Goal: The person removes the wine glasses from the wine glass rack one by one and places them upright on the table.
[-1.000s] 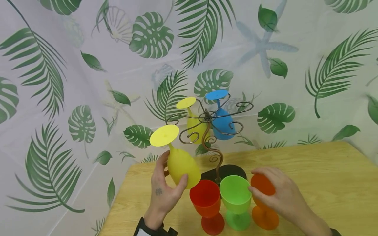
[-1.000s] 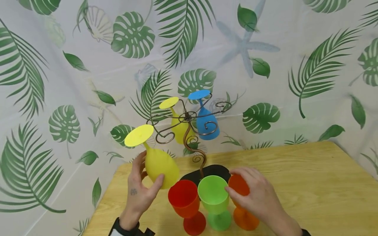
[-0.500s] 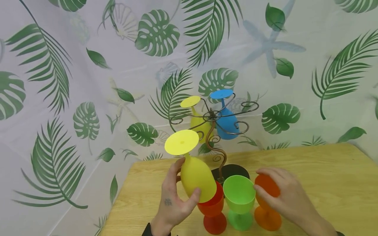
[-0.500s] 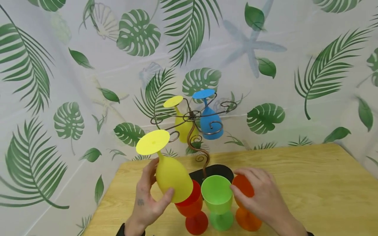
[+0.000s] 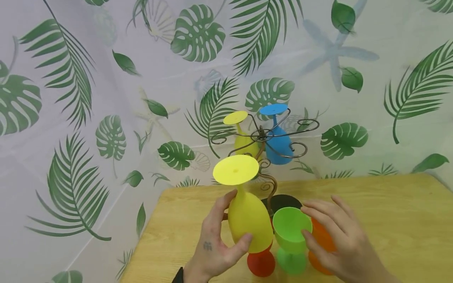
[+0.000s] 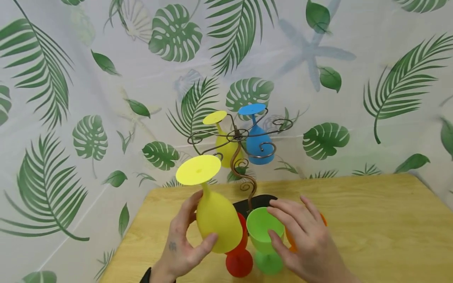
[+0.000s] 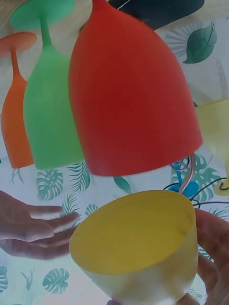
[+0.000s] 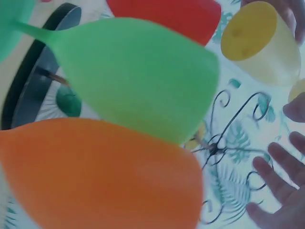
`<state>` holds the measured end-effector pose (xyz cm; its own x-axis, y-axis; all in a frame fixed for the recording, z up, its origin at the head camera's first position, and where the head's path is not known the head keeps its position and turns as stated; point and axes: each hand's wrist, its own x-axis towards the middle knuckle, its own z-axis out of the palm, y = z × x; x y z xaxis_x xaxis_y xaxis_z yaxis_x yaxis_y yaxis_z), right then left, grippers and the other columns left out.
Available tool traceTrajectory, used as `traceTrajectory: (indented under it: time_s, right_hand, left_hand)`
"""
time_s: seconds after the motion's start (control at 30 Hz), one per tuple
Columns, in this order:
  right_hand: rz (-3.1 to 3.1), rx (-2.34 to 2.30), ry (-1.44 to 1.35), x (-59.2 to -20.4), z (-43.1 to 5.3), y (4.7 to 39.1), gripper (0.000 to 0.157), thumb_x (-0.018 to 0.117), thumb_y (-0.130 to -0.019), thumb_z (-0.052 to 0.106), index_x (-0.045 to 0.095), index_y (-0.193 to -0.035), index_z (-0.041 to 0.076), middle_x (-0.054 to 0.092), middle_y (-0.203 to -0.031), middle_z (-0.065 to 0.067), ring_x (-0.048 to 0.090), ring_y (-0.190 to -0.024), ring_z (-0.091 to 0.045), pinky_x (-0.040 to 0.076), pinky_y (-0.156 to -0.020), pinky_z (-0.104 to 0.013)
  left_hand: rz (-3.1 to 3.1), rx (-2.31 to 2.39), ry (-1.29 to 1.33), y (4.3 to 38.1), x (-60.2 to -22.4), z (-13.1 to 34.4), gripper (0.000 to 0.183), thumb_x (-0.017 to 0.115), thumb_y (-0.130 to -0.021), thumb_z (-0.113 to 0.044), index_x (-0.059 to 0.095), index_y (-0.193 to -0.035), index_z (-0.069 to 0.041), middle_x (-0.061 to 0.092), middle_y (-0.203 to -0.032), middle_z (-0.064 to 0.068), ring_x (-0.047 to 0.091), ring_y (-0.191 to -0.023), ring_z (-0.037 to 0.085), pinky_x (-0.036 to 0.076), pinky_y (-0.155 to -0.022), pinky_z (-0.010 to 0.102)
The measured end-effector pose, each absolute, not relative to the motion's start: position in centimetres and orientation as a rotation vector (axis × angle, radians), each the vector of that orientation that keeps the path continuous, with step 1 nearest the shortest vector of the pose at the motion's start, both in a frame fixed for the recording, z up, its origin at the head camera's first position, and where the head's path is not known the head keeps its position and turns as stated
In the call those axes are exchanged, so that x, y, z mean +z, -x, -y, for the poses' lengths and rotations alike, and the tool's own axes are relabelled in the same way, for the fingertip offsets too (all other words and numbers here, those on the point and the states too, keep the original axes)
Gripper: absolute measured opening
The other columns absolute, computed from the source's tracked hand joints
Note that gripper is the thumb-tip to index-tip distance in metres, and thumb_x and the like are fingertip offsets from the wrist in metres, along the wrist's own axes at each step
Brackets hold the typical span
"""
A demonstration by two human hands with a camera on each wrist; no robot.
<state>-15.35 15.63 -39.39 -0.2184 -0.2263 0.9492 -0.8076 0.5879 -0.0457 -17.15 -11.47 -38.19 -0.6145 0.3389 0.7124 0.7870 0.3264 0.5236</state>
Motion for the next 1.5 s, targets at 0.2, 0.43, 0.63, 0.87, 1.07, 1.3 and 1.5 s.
traceTrajectory:
  time_s: [0.2, 0.43, 0.63, 0.87, 1.07, 1.3, 1.5]
  right_hand:
    - [1.659, 0.549, -1.051, -36.9, -14.1, 15.2, 0.036, 0.050, -0.108, 0.025, 0.071, -0.114, -0.003, 0.070, -0.118, -0.024, 0.061, -0.117, -0.028, 0.030, -0.124, -0.036]
    - [1.661, 0.402, -1.246, -36.0, -13.6, 15.0, 0.034, 0.041, -0.112, 0.019, 0.066, -0.132, 0.006, 0.061, -0.138, -0.022, 0.047, -0.142, -0.031, 0.023, -0.127, -0.043]
    - [1.638, 0.302, -1.304, -35.4, -13.4, 15.1, 0.037, 0.039, -0.111, 0.011, 0.061, -0.141, 0.014, 0.062, -0.139, -0.018, 0.047, -0.142, -0.034, 0.022, -0.126, -0.048]
    - [1.655, 0.226, -1.354, -35.1, -13.3, 14.8, 0.040, 0.036, -0.112, 0.011, 0.056, -0.146, 0.016, 0.063, -0.139, -0.016, 0.052, -0.136, -0.034, 0.020, -0.127, -0.049]
    - [1.642, 0.215, -1.414, -35.0, -13.4, 14.0, 0.040, 0.040, -0.112, 0.019, 0.051, -0.150, 0.018, 0.058, -0.144, -0.017, 0.049, -0.138, -0.037, 0.018, -0.127, -0.051]
    - [1.607, 0.242, -1.424, -34.6, -13.3, 13.6, 0.040, 0.039, -0.111, 0.014, 0.053, -0.149, 0.015, 0.056, -0.147, -0.018, 0.042, -0.145, -0.040, 0.019, -0.126, -0.053]
    - [1.609, 0.365, -1.446, -34.9, -13.3, 13.4, 0.047, 0.048, -0.109, 0.038, 0.056, -0.145, 0.010, 0.055, -0.145, -0.023, 0.039, -0.146, -0.042, 0.018, -0.127, -0.051]
  left_hand:
    - [2.102, -1.228, 1.112, 16.4, -37.7, 11.2, 0.073, 0.072, -0.086, -0.024, 0.043, -0.151, -0.011, 0.062, -0.134, 0.006, 0.063, -0.113, 0.019, 0.058, -0.080, 0.032]
    - [2.083, -1.221, 1.232, 15.2, -37.4, 10.8, 0.067, 0.063, -0.095, -0.034, 0.040, -0.153, -0.009, 0.062, -0.127, 0.005, 0.063, -0.102, 0.011, 0.057, -0.080, 0.024]
    - [2.116, -1.217, 1.253, 14.3, -37.0, 10.9, 0.068, 0.058, -0.097, -0.039, 0.037, -0.156, -0.012, 0.062, -0.128, 0.003, 0.062, -0.101, 0.008, 0.056, -0.081, 0.022]
    - [2.175, -1.227, 1.251, 13.9, -36.8, 11.1, 0.069, 0.059, -0.098, -0.040, 0.036, -0.157, -0.012, 0.065, -0.122, 0.001, 0.062, -0.100, 0.006, 0.057, -0.080, 0.020]
    - [2.148, -1.207, 1.301, 13.6, -36.7, 11.3, 0.069, 0.061, -0.098, -0.036, 0.037, -0.157, -0.009, 0.066, -0.125, 0.003, 0.064, -0.104, 0.008, 0.057, -0.081, 0.018]
    - [2.113, -1.216, 1.358, 13.5, -36.7, 11.7, 0.067, 0.054, -0.103, -0.043, 0.039, -0.156, -0.005, 0.062, -0.140, 0.010, 0.066, -0.113, 0.014, 0.059, -0.082, 0.020]
    - [2.072, -1.138, 1.455, 13.7, -36.7, 11.9, 0.056, 0.039, -0.110, -0.032, 0.035, -0.156, -0.001, 0.055, -0.147, 0.015, 0.064, -0.119, 0.019, 0.057, -0.095, 0.028]
